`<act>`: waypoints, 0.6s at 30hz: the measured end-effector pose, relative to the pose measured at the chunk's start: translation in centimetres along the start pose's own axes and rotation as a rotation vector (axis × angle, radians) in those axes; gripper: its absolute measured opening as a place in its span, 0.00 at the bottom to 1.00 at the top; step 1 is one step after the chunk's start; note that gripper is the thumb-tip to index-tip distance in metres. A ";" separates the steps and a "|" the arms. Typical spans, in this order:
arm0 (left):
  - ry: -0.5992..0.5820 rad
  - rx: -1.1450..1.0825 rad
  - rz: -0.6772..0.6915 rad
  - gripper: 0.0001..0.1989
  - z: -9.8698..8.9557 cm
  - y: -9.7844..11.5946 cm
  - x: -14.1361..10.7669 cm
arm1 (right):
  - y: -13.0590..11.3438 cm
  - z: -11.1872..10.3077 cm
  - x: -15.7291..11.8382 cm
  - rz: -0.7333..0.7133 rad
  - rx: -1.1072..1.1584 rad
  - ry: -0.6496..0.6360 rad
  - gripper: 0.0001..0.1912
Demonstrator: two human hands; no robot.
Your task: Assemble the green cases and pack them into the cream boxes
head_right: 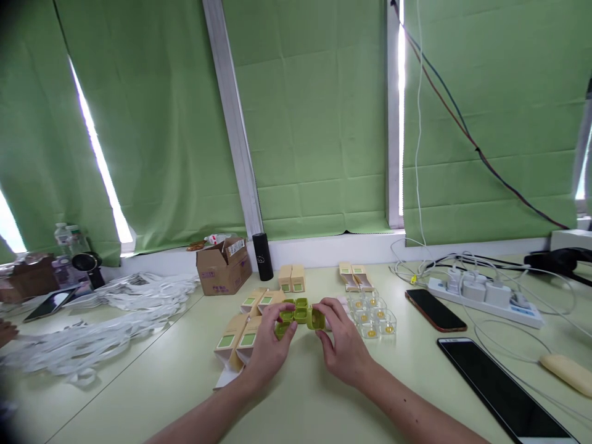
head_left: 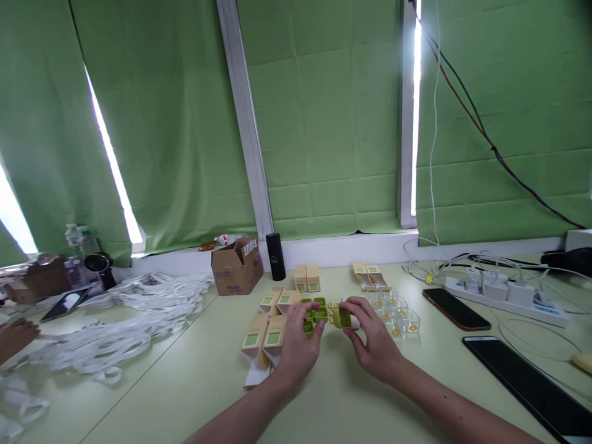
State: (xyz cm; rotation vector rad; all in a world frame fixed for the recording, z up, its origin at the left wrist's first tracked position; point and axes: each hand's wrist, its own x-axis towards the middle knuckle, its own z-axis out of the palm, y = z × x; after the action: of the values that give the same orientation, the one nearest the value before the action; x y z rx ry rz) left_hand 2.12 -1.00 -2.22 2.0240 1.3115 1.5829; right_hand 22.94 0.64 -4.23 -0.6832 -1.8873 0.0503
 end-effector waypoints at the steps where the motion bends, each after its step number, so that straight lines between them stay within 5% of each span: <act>1: -0.020 0.022 0.060 0.15 0.0 0.2 -0.2 | 0.0 0.0 0.0 -0.011 -0.005 -0.007 0.25; 6: -0.121 0.071 0.249 0.23 0.2 0.6 -0.7 | -0.1 0.2 -0.2 -0.126 -0.070 -0.008 0.27; 18: -0.128 0.064 0.347 0.23 -0.1 0.6 -0.4 | -0.5 -0.4 0.2 -0.326 -0.171 0.049 0.14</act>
State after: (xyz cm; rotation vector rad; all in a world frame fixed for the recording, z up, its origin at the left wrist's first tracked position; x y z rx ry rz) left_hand 2.28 -1.69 -2.09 2.4538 1.0183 1.5274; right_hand 23.02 0.21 -3.67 -0.4776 -1.9480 -0.3370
